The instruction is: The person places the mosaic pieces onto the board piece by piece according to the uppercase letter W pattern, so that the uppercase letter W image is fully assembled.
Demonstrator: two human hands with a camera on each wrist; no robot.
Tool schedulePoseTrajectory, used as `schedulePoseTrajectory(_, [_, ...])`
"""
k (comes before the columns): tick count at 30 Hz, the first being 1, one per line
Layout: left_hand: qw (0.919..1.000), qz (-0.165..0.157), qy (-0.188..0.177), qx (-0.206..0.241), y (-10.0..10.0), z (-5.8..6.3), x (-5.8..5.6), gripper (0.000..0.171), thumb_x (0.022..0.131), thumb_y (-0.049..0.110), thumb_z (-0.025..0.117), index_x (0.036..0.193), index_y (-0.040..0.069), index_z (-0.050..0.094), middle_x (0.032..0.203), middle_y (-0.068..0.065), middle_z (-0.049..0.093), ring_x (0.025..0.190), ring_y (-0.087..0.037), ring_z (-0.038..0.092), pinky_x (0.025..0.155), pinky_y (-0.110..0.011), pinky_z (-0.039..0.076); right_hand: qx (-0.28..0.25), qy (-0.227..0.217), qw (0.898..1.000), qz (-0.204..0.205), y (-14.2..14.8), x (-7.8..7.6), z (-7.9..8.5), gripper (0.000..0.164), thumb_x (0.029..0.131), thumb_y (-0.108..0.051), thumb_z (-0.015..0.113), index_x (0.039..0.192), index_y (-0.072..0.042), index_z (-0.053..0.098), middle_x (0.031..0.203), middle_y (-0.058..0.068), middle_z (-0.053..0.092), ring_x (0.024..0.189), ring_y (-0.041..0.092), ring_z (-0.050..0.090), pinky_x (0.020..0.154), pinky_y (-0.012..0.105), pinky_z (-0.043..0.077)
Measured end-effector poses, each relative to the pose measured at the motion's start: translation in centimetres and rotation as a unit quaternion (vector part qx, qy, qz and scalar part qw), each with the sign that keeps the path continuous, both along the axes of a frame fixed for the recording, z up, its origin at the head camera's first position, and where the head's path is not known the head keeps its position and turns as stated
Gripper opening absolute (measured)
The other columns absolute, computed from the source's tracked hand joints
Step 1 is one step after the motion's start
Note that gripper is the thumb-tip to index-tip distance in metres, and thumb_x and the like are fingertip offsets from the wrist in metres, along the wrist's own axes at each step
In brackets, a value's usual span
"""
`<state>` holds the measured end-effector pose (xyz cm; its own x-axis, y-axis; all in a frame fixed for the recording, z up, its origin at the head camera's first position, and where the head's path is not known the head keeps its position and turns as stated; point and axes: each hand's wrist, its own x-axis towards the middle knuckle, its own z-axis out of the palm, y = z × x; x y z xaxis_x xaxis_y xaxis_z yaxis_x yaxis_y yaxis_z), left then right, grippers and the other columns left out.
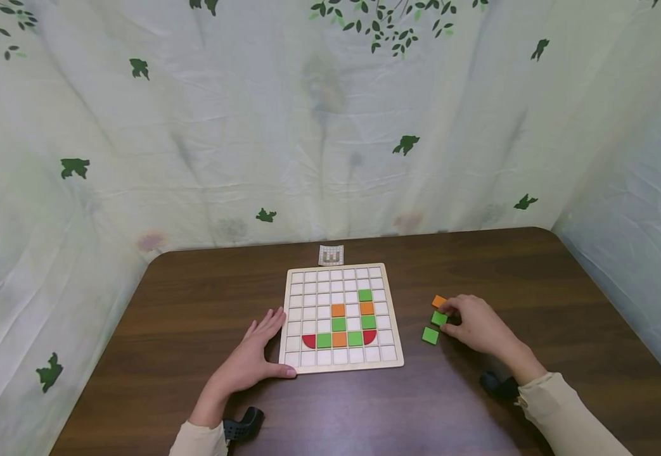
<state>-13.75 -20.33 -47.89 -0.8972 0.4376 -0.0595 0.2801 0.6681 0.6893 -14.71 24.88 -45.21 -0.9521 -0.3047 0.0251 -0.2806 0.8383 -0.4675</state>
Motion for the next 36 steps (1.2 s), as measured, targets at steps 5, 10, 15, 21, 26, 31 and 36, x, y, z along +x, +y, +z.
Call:
schedulePoseTrajectory(5, [1.0000, -0.001, 0.004, 0.002, -0.1, -0.1, -0.1, 0.118, 0.071, 0.047, 0.089, 0.159, 0.004, 0.024, 0.166, -0.011, 0.018, 0.154, -0.033, 0.009, 0.121, -0.059, 0.002, -0.025, 0.023, 0.999, 0.001, 0.0, 0.0, 0.2, 0.025, 0.085, -0.010, 0.079, 0.109, -0.004, 0.074, 0.100, 0.002, 0.069, 0.091, 0.024, 0.064, 0.078, 0.045, 0.054])
schedulePoseTrajectory(10, [1.0000, -0.001, 0.008, 0.002, -0.2, -0.2, -0.1, 0.118, 0.071, 0.047, 0.089, 0.159, 0.004, 0.024, 0.166, -0.011, 0.019, 0.154, -0.034, 0.009, 0.121, -0.058, 0.002, -0.043, 0.052, 0.998, 0.003, -0.6, -0.1, 0.4, 0.024, 0.085, -0.010, 0.079, 0.108, -0.006, 0.074, 0.101, 0.003, 0.068, 0.092, 0.025, 0.064, 0.078, 0.044, 0.054])
schedulePoseTrajectory(15, [1.0000, -0.003, 0.008, -0.001, -0.1, -0.1, -0.1, 0.119, 0.071, 0.048, 0.089, 0.159, 0.004, 0.024, 0.166, -0.011, 0.019, 0.154, -0.033, 0.009, 0.121, -0.058, 0.002, -0.052, 0.057, 0.997, 0.007, -1.4, -0.3, 0.6, 0.025, 0.086, -0.011, 0.078, 0.110, -0.008, 0.074, 0.102, 0.002, 0.068, 0.090, 0.023, 0.062, 0.077, 0.043, 0.052])
schedulePoseTrajectory(21, [1.0000, -0.001, 0.008, 0.000, 0.0, 0.1, 0.0, 0.119, 0.070, 0.047, 0.090, 0.159, 0.003, 0.024, 0.166, -0.012, 0.019, 0.154, -0.034, 0.009, 0.121, -0.058, 0.002, -0.070, 0.054, 0.996, 0.009, -2.6, -0.6, 1.0, 0.026, 0.086, -0.011, 0.078, 0.111, -0.008, 0.075, 0.103, 0.002, 0.068, 0.092, 0.024, 0.063, 0.078, 0.043, 0.053])
schedulePoseTrajectory(26, [1.0000, -0.001, 0.007, 0.001, 0.0, 0.1, 0.1, 0.119, 0.070, 0.047, 0.090, 0.159, 0.002, 0.025, 0.166, -0.012, 0.019, 0.154, -0.034, 0.009, 0.121, -0.058, 0.002, -0.079, 0.046, 0.996, 0.015, -4.0, -0.9, 1.2, 0.027, 0.086, -0.011, 0.078, 0.113, -0.008, 0.074, 0.102, 0.001, 0.067, 0.094, 0.023, 0.063, 0.079, 0.041, 0.054])
schedulePoseTrajectory(31, [1.0000, -0.001, 0.005, -0.001, 0.1, 0.0, 0.1, 0.119, 0.070, 0.048, 0.089, 0.159, 0.002, 0.025, 0.166, -0.012, 0.019, 0.154, -0.034, 0.009, 0.121, -0.058, 0.002, -0.088, 0.044, 0.995, 0.025, -5.4, -1.1, 1.4, 0.027, 0.087, -0.013, 0.078, 0.114, -0.009, 0.075, 0.105, 0.001, 0.067, 0.096, 0.022, 0.064, 0.080, 0.041, 0.055])
schedulePoseTrajectory(36, [1.0000, 0.000, 0.004, 0.001, 0.1, 0.1, 0.1, 0.119, 0.070, 0.048, 0.090, 0.159, 0.002, 0.025, 0.166, -0.013, 0.019, 0.154, -0.034, 0.009, 0.121, -0.058, 0.002, -0.097, 0.045, 0.994, 0.036, -6.9, -1.4, 1.7, 0.028, 0.086, -0.014, 0.079, 0.113, -0.009, 0.075, 0.104, 0.000, 0.067, 0.095, 0.021, 0.063, 0.081, 0.041, 0.054])
